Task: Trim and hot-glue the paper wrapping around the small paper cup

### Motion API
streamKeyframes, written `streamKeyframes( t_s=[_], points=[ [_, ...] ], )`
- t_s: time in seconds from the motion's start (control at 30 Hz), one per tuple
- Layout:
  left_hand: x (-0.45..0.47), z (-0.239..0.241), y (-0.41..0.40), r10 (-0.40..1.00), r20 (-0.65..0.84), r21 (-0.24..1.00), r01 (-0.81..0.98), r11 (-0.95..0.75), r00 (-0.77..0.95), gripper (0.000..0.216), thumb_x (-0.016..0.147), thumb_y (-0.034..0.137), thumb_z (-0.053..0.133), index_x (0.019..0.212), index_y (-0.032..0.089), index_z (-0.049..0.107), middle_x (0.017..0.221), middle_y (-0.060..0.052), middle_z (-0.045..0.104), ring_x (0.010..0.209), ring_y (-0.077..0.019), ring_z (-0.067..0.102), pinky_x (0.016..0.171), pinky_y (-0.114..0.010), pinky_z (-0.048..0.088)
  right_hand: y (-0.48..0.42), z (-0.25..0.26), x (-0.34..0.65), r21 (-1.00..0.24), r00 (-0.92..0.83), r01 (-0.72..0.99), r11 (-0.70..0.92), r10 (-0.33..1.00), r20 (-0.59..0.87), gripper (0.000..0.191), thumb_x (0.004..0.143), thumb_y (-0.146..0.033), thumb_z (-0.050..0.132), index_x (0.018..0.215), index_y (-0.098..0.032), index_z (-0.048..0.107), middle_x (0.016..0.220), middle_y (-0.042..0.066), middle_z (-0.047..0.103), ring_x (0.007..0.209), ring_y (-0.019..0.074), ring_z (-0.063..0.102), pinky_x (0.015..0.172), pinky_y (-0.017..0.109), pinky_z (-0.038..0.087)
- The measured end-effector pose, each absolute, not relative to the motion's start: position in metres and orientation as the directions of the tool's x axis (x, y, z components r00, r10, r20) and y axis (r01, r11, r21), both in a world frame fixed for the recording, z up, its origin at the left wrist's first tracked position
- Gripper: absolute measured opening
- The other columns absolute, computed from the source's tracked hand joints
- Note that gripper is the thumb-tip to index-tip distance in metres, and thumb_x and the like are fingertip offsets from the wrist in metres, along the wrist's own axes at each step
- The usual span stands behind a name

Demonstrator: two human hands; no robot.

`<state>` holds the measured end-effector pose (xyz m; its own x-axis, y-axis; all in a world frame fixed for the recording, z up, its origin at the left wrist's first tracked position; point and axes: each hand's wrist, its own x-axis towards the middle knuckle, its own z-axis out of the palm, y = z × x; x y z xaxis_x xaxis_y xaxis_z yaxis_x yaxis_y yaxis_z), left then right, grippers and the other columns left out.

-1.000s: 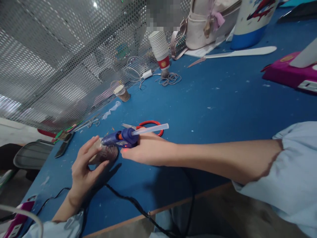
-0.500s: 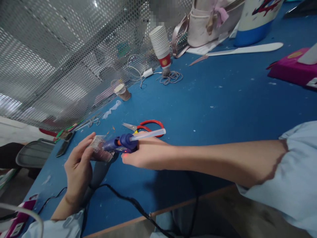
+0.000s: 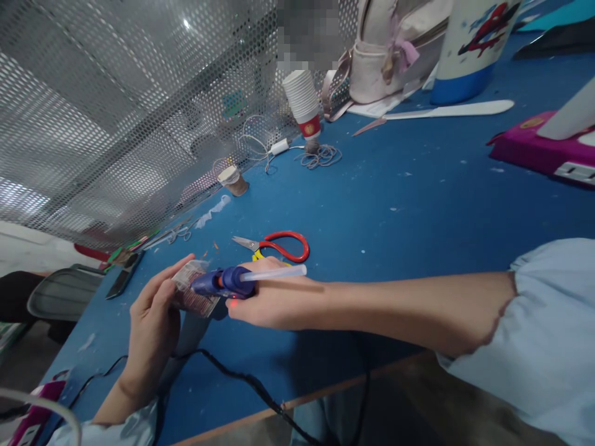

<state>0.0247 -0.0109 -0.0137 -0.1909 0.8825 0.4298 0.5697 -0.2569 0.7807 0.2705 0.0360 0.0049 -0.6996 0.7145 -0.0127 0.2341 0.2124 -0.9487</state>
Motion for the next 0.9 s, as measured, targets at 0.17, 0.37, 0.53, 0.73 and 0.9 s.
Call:
streamKeyframes(
  t_s=[0.17,0.37,0.53,0.73,0.9],
  points=[
    [0.0255,-0.0145,-0.0108,0.881,0.453,0.760,0.578,-0.298,-0.140,0.024,0.093,0.036,0.057,0.106,0.025,0.074,0.128,-0.005,0.068,0.122,-0.0241,0.060,0.106,-0.040,0.045,0.0347,0.0055,0.2688,-0.939,-0.659,0.280,0.198,0.751,-0.039,0.012,0.072,-0.025,0.060,0.072,-0.020,0.050,0.058,-0.005,0.049,0.051,0.0101,0.043,0.046,0.023,0.024],
    [0.0260,-0.0161,-0.0108,0.878,0.458,0.764,0.567,-0.308,-0.141,0.024,0.092,0.037,0.057,0.103,0.024,0.073,0.127,-0.006,0.069,0.122,-0.0254,0.061,0.106,-0.042,0.045,0.0367,0.0066,0.2712,-0.934,-0.696,0.265,0.241,0.718,-0.013,0.014,0.073,-0.025,0.060,0.069,-0.020,0.048,0.058,-0.005,0.048,0.051,0.0101,0.043,0.046,0.023,0.025],
    [0.0255,-0.0171,-0.0106,0.881,0.431,0.789,0.554,-0.263,-0.195,0.028,0.093,0.041,0.055,0.106,0.022,0.072,0.128,-0.008,0.068,0.119,-0.0259,0.062,0.105,-0.043,0.045,0.0368,0.0058,0.2713,-0.935,-0.688,0.268,0.231,0.725,-0.018,0.013,0.072,-0.025,0.060,0.069,-0.020,0.048,0.057,-0.005,0.047,0.050,0.0098,0.042,0.046,0.022,0.026],
    [0.0256,-0.0177,-0.0100,0.893,0.400,0.840,0.472,-0.267,-0.206,0.027,0.092,0.040,0.057,0.106,0.022,0.072,0.125,-0.009,0.069,0.119,-0.0258,0.062,0.106,-0.043,0.044,0.0366,0.0108,0.2721,-0.933,-0.686,0.311,0.181,0.722,-0.088,0.016,0.073,-0.026,0.060,0.069,-0.020,0.046,0.059,-0.004,0.047,0.052,0.0100,0.043,0.046,0.023,0.028],
    [0.0265,-0.0166,-0.0102,0.898,0.412,0.800,0.534,-0.274,-0.156,0.027,0.093,0.040,0.057,0.106,0.022,0.073,0.126,-0.008,0.069,0.120,-0.0257,0.061,0.108,-0.043,0.043,0.0344,0.0138,0.2730,-0.933,-0.697,0.294,0.206,0.715,-0.061,0.016,0.075,-0.023,0.058,0.069,-0.019,0.044,0.059,-0.004,0.046,0.054,0.0099,0.042,0.047,0.024,0.027]
  ],
)
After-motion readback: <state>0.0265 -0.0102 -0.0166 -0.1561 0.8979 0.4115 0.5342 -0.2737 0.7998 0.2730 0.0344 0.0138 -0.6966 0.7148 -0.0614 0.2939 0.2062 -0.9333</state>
